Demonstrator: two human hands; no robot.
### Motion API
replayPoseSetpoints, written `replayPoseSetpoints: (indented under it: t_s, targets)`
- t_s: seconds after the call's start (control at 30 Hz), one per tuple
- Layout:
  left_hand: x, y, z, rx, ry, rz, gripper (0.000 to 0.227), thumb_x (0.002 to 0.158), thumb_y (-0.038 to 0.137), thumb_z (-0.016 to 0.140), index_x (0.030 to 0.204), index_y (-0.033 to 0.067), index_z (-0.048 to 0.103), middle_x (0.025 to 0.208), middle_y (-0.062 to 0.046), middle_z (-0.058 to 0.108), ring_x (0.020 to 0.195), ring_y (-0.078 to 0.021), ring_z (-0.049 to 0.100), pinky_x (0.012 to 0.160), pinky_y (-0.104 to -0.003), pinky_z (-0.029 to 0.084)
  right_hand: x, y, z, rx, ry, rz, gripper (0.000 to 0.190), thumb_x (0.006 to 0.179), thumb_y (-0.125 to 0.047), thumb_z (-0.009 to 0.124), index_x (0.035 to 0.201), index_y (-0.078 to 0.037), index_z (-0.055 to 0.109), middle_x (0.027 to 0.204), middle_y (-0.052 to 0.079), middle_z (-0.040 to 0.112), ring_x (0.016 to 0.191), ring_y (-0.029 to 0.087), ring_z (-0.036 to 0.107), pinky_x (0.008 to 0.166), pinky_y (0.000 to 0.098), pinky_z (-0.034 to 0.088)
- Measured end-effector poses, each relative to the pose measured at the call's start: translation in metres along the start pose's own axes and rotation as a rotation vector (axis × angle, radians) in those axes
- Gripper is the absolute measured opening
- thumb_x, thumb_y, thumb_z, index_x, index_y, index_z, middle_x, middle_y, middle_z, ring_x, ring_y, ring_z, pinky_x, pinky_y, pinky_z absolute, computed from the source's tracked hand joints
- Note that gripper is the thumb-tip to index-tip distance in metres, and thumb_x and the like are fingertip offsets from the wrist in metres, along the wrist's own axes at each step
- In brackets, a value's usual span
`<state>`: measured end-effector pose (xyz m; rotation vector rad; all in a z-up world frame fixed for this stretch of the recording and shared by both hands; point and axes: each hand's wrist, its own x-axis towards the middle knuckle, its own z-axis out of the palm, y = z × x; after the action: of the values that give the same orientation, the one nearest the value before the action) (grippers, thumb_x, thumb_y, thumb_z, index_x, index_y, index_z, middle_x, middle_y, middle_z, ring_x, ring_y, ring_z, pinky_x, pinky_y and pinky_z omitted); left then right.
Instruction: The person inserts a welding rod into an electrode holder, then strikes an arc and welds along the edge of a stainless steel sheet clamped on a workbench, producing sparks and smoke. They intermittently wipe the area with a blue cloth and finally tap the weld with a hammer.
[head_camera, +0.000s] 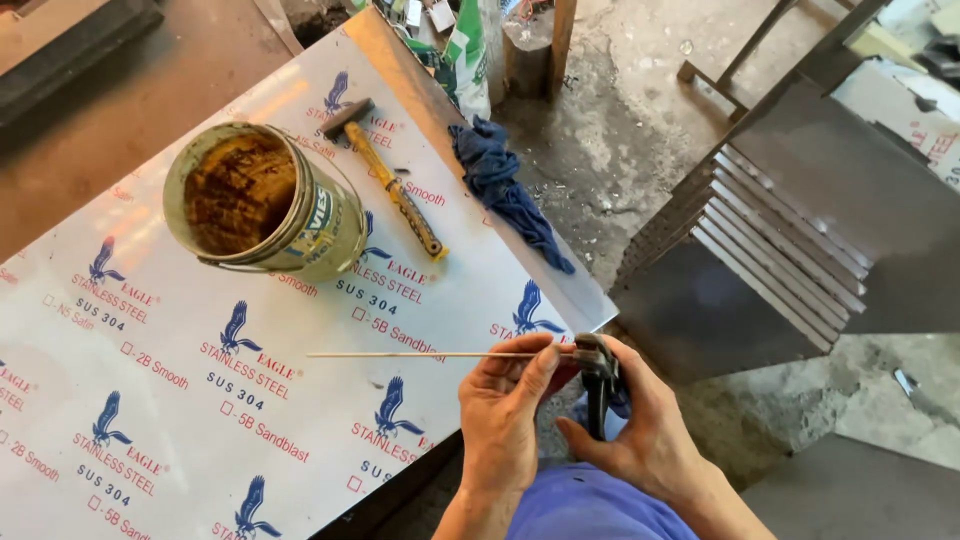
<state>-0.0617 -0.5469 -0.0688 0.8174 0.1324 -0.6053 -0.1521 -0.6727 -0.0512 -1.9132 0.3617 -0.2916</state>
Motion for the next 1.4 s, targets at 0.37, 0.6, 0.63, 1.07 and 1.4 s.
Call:
replayPoseSetpoints:
  t_s: [0.37,0.6,0.63,1.07,1.4]
  targets:
    - [0.04,-0.052,0.103,0.216,0.118,0.363,0.018,0.095,-0.002,0.073,0.112,-0.0071,0.072,0.103,-0.014,0.078,0.094,-0.0156,0.074,0.088,-0.027,0.058,0.072,0.038,-0.129,0.324,-0.488,0.31,0.06,0.078,-0.01,0.075,0.135,-0.004,0.057,0.09,0.004,0.061,0.078,0.014,0.056,0.069,0.0292,0.048]
    - [0.067,-0.042,0.166,0.517,0.278,0.545,0.021,0.095,0.005,0.073,0.116,-0.0004,0.071,0.107,-0.006,0.076,0.094,-0.0093,0.073,0.084,-0.022,0.06,0.131,0.037,-0.184,0.571,-0.684,0.348,0.062,0.079,-0.019,0.071,0.136,0.0,0.055,0.095,0.01,0.069,0.083,0.018,0.065,0.075,0.0322,0.054]
    - [0.069,-0.041,0.173,0.575,0.256,0.583,0.019,0.096,0.006,0.072,0.114,0.0002,0.07,0.109,-0.004,0.074,0.094,-0.0083,0.072,0.083,-0.022,0.062,0.133,0.037,-0.189,0.708,-0.699,0.392,0.068,0.081,-0.021,0.071,0.143,0.0,0.052,0.092,0.012,0.068,0.08,0.021,0.065,0.072,0.0344,0.054]
    - [0.111,-0.007,0.181,0.674,0.161,0.96,0.01,0.109,0.009,0.074,0.11,-0.0005,0.07,0.112,-0.003,0.075,0.089,-0.0023,0.069,0.08,-0.017,0.058,0.206,0.014,-0.2,0.875,-0.92,0.365,0.078,0.087,-0.033,0.066,0.141,0.02,0.05,0.089,0.024,0.064,0.071,0.034,0.064,0.067,0.0419,0.052]
    - [0.1,0.003,0.193,0.723,0.189,1.015,0.01,0.11,0.01,0.073,0.11,0.0002,0.069,0.102,-0.001,0.077,0.091,-0.0018,0.073,0.081,-0.016,0.059,0.207,0.018,-0.203,0.937,-0.953,0.386,0.077,0.086,-0.032,0.068,0.139,0.021,0.05,0.087,0.025,0.062,0.066,0.033,0.061,0.063,0.0432,0.051]
